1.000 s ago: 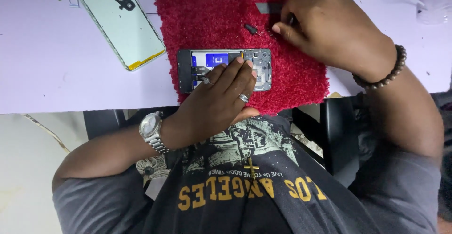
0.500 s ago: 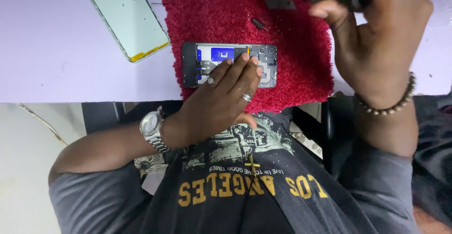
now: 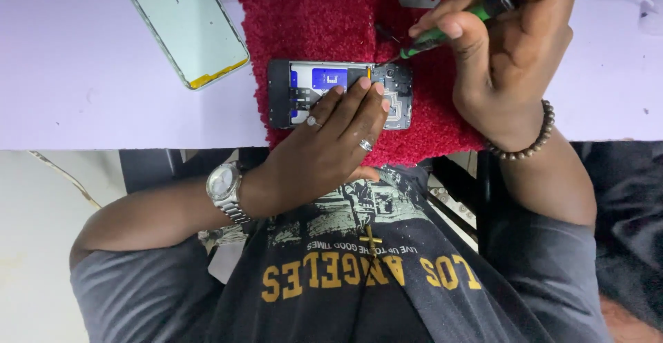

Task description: Removing internal screws and prying off a plastic shield to disassemble a mobile phone

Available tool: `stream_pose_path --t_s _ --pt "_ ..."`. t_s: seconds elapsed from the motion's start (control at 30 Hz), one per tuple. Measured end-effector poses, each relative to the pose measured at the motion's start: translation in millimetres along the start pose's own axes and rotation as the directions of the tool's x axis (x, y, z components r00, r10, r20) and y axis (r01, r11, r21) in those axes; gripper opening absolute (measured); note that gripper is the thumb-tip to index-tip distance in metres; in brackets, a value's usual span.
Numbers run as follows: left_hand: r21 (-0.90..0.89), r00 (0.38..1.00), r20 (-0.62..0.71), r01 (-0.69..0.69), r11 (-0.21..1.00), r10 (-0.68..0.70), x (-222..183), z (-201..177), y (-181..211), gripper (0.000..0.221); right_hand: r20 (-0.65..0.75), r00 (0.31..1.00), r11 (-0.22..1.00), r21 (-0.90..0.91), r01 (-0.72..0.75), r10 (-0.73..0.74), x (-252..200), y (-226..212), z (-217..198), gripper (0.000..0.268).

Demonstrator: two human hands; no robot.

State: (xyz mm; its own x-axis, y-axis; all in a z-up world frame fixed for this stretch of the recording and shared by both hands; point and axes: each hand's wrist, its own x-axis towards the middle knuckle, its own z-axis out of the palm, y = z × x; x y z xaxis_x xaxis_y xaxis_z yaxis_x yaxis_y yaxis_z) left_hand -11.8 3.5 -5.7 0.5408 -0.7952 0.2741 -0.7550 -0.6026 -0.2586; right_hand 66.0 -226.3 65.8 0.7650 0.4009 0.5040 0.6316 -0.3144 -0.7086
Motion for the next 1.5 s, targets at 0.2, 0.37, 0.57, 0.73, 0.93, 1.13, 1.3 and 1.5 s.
stream_pose_path --t_s 0.2,0.37,0.57,0.73,0.93,1.13,1.3,1.5 --pt "0.027 1.0 0.015 -0.001 1.0 0.0 0.1 -2.7 -0.6 0.115 0.011 1.0 1.0 0.021 0.018 -0.018 -0.3 2.5 1.0 0.023" --pt "0.006 1.0 0.022 -0.013 1.0 0.013 0.5 -4.9 -1.6 0.113 -0.013 1.0 1.0 0.022 -0.021 0.021 -1.4 -3.1 1.8 0.025" --pt "0.034 1.0 0.007 -0.002 0.999 0.002 0.3 -2.3 -1.2 0.115 0.034 0.999 0.997 -0.072 -0.026 0.028 -2.4 -4.8 -3.3 0.026" --pt "0.018 0.999 0.037 -0.002 1.0 0.001 1.0 0.2 0.4 0.117 0.102 0.991 0.975 -0.197 0.105 -0.087 -12.2 9.0 -8.0 0.034" --pt "-0.075 0.999 -0.038 0.0 0.997 -0.003 -2.4 4.9 2.9 0.097 0.297 0.912 0.916 -0.199 0.349 -0.283 -2.5 31.2 -18.0 0.079" --pt "-0.01 1.0 0.018 0.011 1.0 -0.011 2.2 -2.3 0.1 0.112 0.307 0.918 0.967 0.043 0.251 -0.252 7.6 7.3 -15.1 0.032" --pt "-0.009 0.999 0.046 -0.017 1.0 0.017 3.8 -6.0 -4.2 0.112 0.415 0.866 0.96 0.137 0.244 -0.279 14.1 41.4 -32.2 0.04" --pt "-0.028 0.999 0.044 -0.014 0.999 0.016 5.5 -7.0 -3.7 0.107 0.482 0.829 0.855 -0.264 0.447 -0.284 25.4 11.1 -39.4 0.027"
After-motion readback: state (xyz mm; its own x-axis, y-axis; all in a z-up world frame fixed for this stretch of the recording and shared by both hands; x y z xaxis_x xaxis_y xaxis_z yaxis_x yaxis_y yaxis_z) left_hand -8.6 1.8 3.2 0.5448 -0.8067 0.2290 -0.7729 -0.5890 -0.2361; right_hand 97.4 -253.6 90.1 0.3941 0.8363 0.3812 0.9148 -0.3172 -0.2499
